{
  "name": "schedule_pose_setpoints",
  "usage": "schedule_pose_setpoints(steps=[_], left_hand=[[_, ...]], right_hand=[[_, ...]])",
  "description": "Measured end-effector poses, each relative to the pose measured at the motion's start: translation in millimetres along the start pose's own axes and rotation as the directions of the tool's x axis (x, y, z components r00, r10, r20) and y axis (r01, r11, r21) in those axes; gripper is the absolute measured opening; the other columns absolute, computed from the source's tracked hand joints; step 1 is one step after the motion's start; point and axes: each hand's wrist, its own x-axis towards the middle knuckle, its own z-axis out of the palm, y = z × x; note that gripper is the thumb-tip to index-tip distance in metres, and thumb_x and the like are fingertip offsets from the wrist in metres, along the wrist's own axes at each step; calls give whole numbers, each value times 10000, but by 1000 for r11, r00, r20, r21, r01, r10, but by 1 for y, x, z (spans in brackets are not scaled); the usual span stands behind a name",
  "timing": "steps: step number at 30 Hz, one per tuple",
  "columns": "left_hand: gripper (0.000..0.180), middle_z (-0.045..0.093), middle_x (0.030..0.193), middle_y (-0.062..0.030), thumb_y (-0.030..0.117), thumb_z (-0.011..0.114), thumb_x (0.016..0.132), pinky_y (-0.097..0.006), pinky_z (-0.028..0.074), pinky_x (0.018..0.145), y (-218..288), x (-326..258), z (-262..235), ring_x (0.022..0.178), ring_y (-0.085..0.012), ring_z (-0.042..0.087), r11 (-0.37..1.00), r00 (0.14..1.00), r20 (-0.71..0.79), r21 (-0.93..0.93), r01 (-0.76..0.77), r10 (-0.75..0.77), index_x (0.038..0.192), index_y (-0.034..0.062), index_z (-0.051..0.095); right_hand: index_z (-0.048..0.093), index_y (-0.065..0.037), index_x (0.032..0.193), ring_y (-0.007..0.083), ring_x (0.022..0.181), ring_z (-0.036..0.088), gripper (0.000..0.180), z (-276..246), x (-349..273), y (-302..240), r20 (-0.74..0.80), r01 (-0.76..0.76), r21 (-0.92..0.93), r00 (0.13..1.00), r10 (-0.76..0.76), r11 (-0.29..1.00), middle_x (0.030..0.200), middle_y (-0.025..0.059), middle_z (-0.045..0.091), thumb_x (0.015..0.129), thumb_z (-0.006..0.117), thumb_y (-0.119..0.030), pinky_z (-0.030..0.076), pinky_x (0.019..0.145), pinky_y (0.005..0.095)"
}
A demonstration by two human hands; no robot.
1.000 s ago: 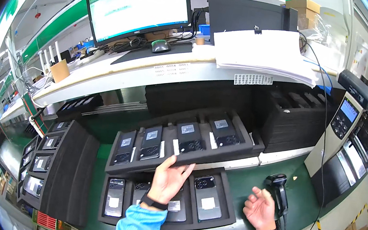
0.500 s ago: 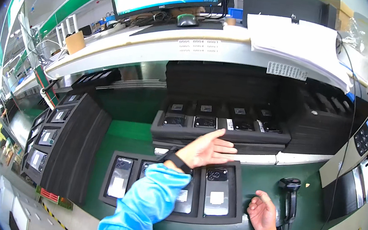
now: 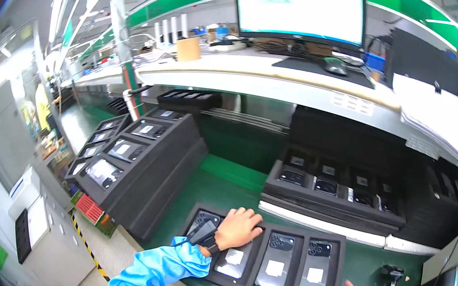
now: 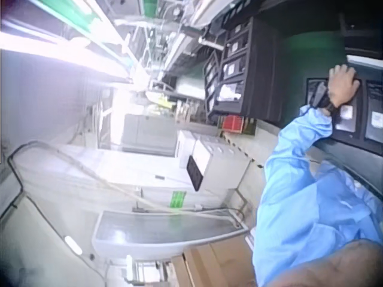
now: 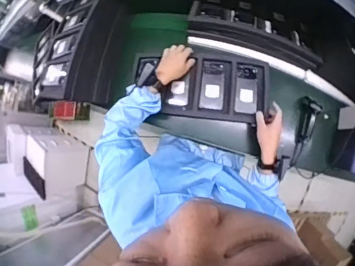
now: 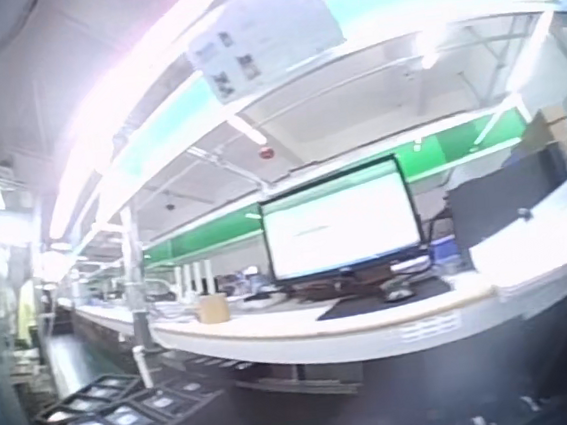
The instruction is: The operator uses a handheld barcode scanner to scan smartphones arranged in trays and then stacks the trays on the production bench.
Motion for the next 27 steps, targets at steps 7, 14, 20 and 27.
schedule_pose_setpoints(steps=[7,14,20,27], left_hand=[[383,638,1010,-143,446,540,976,-492,517,838,-9,-83,-46,1009,-356,631,994,972,209,-8,108,-104,1103,102,653],[435,703,909,-159,496,540,958,-521,544,718,-33,-204,-84,863,-409,680,848,845,81,29,529,-529,968,80,667],[530,701,841,-266,385,597,925,-569,535,724,-22,-223,-73,796,-471,684,651,649,-72,1,759,-757,1321,63,451],[477,704,839,-264,397,603,924,-578,521,752,-18,-241,-70,808,-488,676,582,575,-104,-74,809,-812,1281,95,505]], right_hand=[[520,-14,1358,214,891,609,516,-6,-28,5,-64,30,-108,997,-37,994,1046,132,646,894,719,-123,504,824,341],[581,-18,1296,193,930,616,403,11,-12,11,16,115,-43,993,-114,992,1080,121,656,916,689,-100,501,857,306],[587,-14,1284,151,924,620,384,45,-3,-19,192,170,147,962,-196,974,1051,84,664,917,684,-72,503,848,274],[624,-13,1224,122,938,612,298,24,-12,-26,336,79,274,926,-173,958,1039,51,664,930,662,-46,486,856,249]])
